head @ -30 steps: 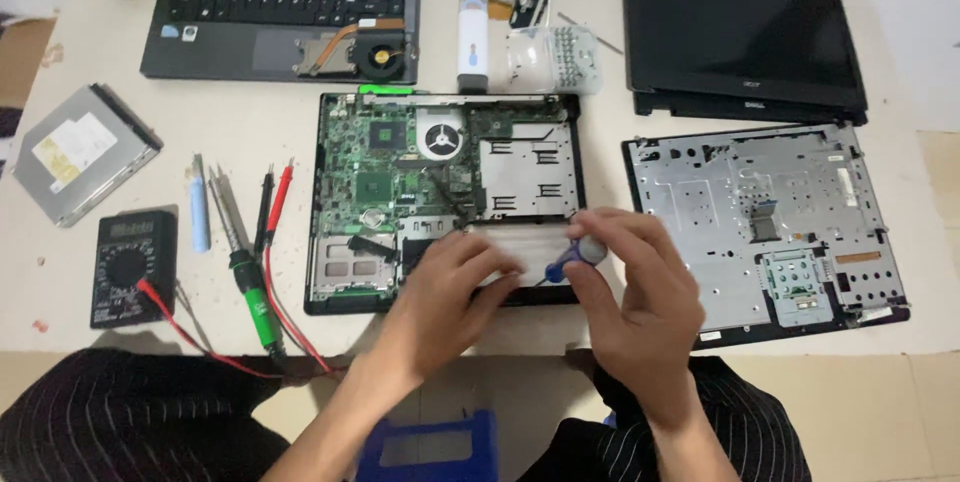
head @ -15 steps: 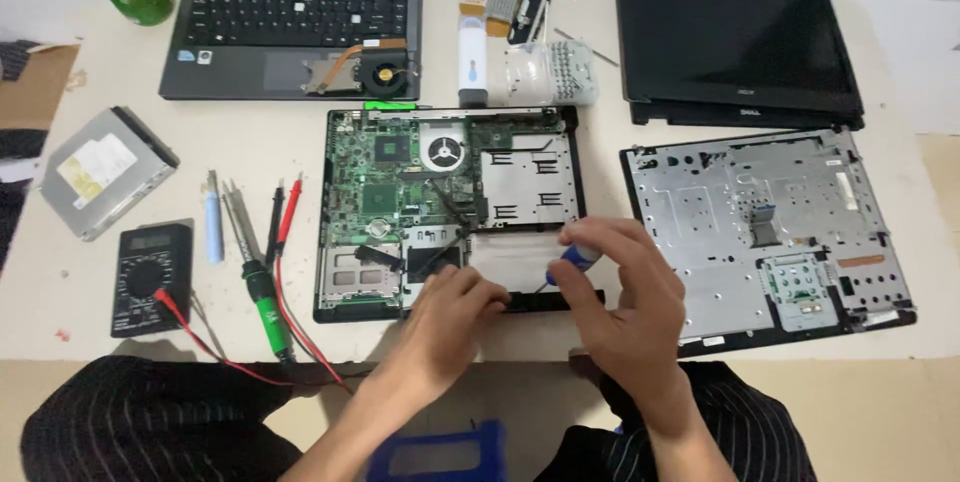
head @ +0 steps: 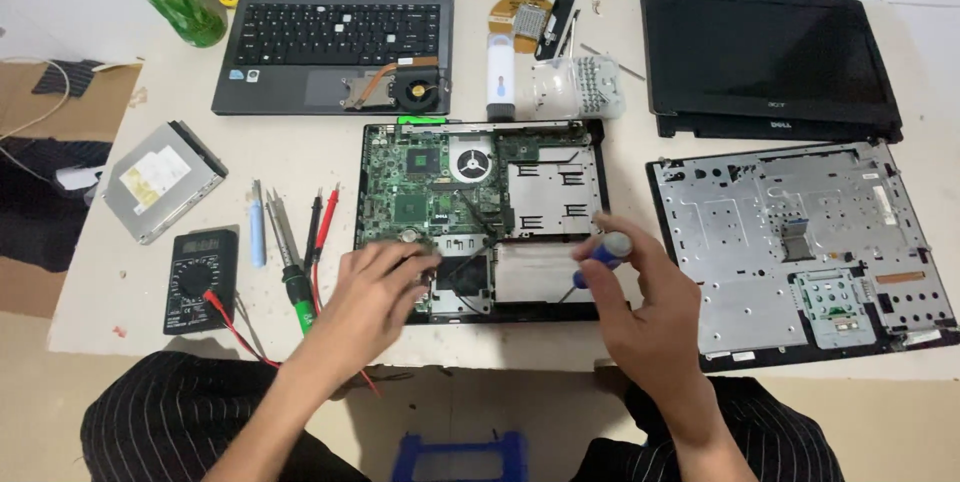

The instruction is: Repairing a laptop by disassembling internal components and testing the motherboard with a multimeter

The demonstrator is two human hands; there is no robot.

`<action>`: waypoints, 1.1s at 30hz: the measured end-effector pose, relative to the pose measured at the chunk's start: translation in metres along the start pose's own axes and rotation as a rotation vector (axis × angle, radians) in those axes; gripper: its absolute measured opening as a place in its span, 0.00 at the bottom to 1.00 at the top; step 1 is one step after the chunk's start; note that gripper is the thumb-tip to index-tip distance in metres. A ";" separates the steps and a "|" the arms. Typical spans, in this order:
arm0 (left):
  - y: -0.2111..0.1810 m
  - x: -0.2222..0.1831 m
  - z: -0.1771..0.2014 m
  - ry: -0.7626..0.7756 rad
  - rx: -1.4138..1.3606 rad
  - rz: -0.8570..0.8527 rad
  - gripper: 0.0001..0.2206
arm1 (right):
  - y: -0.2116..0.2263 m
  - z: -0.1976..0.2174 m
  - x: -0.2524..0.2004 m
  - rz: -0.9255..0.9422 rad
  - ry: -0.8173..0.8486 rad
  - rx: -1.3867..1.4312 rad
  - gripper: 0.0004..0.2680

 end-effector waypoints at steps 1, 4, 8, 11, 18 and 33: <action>0.004 -0.002 0.001 -0.003 0.001 0.001 0.18 | -0.002 -0.001 -0.001 0.003 0.001 0.001 0.11; 0.001 -0.009 0.013 -0.072 0.021 -0.151 0.12 | 0.000 0.001 -0.003 0.051 -0.076 0.097 0.08; -0.001 -0.016 0.020 -0.115 -0.012 -0.192 0.13 | -0.004 0.002 -0.001 -0.083 -0.134 0.135 0.08; -0.011 -0.021 0.028 -0.151 -0.114 -0.185 0.13 | -0.007 -0.002 0.002 -0.104 -0.141 0.132 0.07; -0.006 -0.024 0.032 -0.194 -0.413 -0.021 0.14 | -0.013 -0.028 0.006 -0.274 -0.023 0.202 0.07; 0.006 -0.022 0.035 -0.448 -0.439 -0.059 0.11 | -0.056 -0.049 0.008 -0.661 0.567 -0.507 0.09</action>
Point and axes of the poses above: each hand's wrist, its own x-axis towards the middle knuckle, its own z-axis out of the back of the hand, y = z × x, the point moved 8 cm from there along x, towards the middle knuckle, and after that the axes turned 15 degrees about -x, right-handed, at the moved point
